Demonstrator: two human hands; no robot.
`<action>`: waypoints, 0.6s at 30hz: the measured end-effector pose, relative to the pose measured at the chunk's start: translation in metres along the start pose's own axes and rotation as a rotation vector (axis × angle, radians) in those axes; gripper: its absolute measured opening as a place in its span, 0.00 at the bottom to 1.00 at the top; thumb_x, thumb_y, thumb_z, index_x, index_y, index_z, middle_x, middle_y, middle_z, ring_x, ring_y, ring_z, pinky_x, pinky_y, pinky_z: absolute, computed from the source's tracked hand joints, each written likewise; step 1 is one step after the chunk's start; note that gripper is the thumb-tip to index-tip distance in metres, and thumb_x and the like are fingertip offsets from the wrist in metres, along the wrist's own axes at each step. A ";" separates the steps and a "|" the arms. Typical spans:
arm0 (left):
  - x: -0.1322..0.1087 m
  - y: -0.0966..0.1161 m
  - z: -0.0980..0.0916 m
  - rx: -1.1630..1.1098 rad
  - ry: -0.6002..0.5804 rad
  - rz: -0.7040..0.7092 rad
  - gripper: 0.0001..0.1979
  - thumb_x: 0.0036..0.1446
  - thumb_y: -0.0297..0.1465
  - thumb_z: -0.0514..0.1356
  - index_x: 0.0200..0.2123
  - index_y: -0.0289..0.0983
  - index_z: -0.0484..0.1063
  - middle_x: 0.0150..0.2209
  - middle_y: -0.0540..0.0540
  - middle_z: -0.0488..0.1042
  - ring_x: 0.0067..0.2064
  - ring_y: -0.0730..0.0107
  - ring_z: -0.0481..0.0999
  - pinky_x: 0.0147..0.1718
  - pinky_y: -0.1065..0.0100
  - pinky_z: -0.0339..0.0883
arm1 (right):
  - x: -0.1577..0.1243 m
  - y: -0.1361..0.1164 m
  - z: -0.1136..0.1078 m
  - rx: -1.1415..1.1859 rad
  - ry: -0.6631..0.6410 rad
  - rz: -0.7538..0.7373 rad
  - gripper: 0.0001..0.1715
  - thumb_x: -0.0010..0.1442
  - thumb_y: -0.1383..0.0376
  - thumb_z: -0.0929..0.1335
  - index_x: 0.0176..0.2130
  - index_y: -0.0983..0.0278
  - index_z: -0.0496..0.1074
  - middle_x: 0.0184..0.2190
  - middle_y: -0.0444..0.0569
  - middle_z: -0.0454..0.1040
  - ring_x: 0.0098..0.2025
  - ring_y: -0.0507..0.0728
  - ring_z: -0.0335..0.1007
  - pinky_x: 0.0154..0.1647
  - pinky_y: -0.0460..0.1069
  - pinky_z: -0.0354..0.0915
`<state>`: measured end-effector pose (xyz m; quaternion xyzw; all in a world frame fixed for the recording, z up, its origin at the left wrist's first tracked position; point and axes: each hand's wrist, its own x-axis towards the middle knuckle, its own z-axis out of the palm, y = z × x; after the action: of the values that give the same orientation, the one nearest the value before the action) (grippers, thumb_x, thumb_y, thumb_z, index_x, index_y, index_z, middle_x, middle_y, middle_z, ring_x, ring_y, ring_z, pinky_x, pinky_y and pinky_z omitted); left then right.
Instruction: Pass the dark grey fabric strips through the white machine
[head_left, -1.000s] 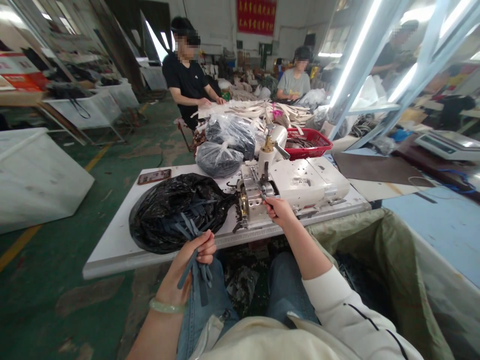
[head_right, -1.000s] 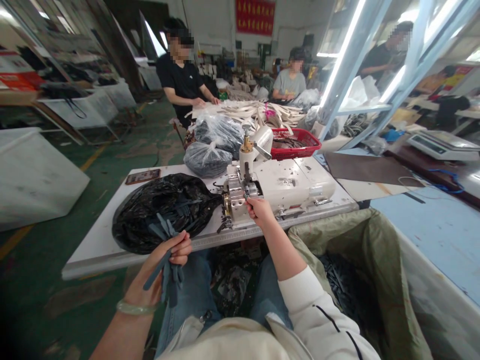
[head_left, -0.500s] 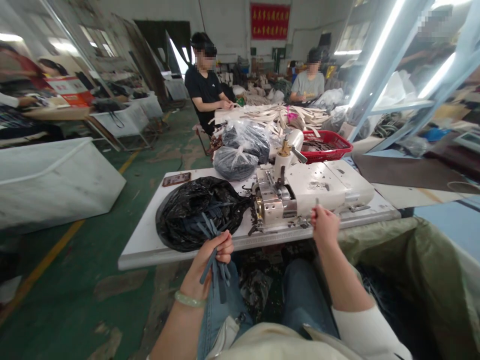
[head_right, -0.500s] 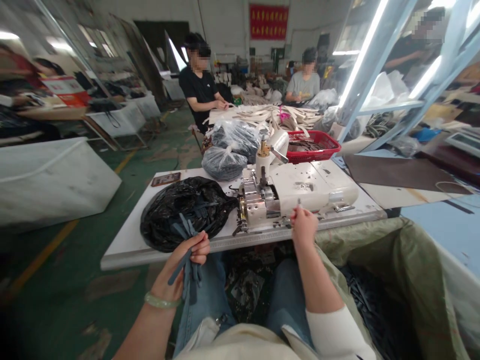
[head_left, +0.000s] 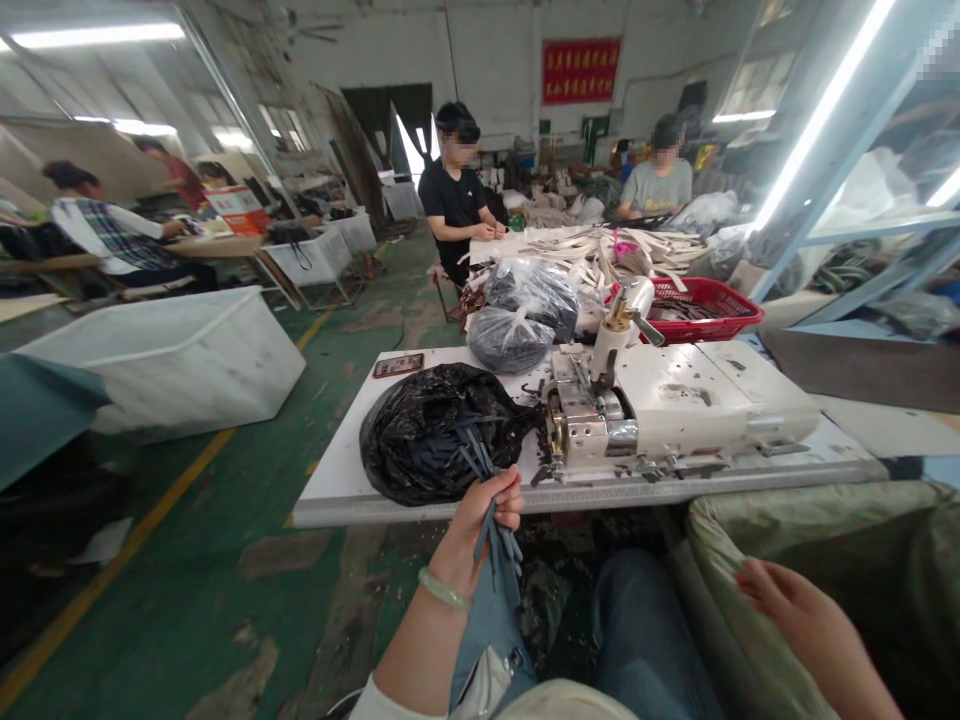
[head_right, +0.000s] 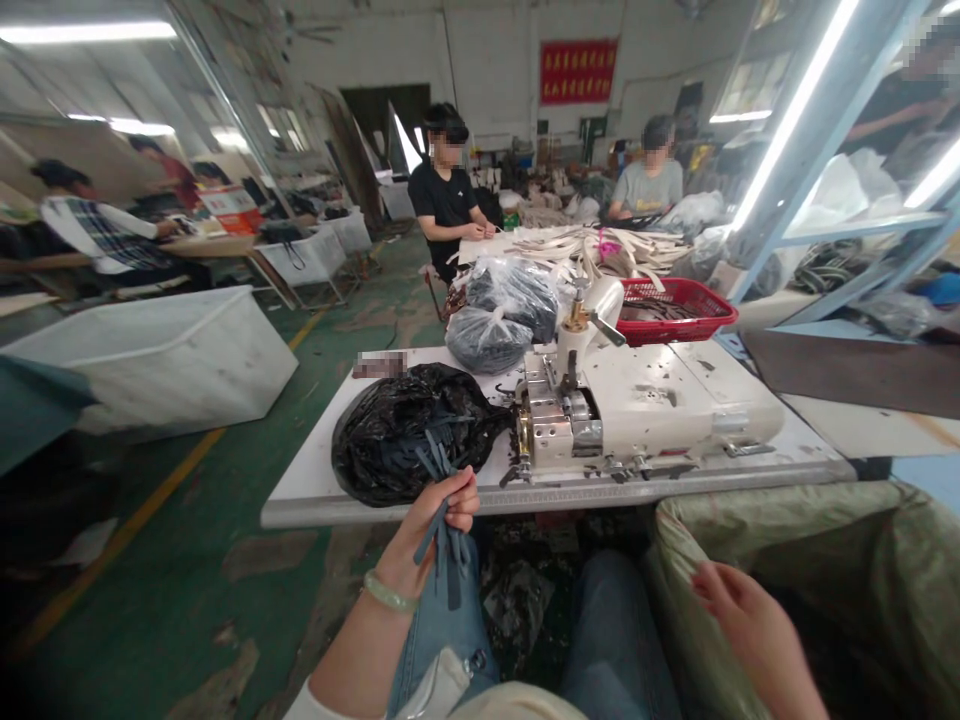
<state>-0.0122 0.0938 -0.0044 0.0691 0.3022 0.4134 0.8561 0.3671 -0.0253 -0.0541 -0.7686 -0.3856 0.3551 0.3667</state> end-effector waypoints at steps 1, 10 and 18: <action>0.001 -0.001 0.002 -0.002 0.003 0.002 0.12 0.52 0.28 0.65 0.24 0.31 0.64 0.16 0.60 0.47 0.15 0.87 0.50 0.11 0.85 0.45 | -0.009 -0.025 0.028 0.123 -0.193 -0.015 0.25 0.47 0.45 0.69 0.32 0.62 0.75 0.28 0.56 0.77 0.31 0.64 0.75 0.30 0.53 0.69; -0.071 0.031 -0.007 -0.189 0.029 0.316 0.05 0.59 0.26 0.59 0.32 0.32 0.65 0.22 0.57 0.55 0.19 0.89 0.58 0.14 0.85 0.52 | -0.027 -0.199 0.222 -0.093 -0.574 -0.929 0.15 0.63 0.64 0.62 0.48 0.67 0.71 0.39 0.55 0.75 0.41 0.59 0.72 0.44 0.52 0.66; -0.136 0.090 -0.094 -0.304 0.332 0.426 0.10 0.63 0.24 0.51 0.27 0.36 0.60 0.17 0.58 0.52 0.13 0.86 0.56 0.09 0.84 0.45 | 0.054 -0.342 0.415 -0.650 -0.506 -1.198 0.19 0.65 0.61 0.61 0.52 0.67 0.68 0.55 0.59 0.64 0.57 0.64 0.59 0.56 0.58 0.58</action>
<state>-0.1910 0.0383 0.0154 -0.0666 0.3514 0.6298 0.6895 -0.0664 0.2897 0.0192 -0.3899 -0.8994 0.1277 0.1511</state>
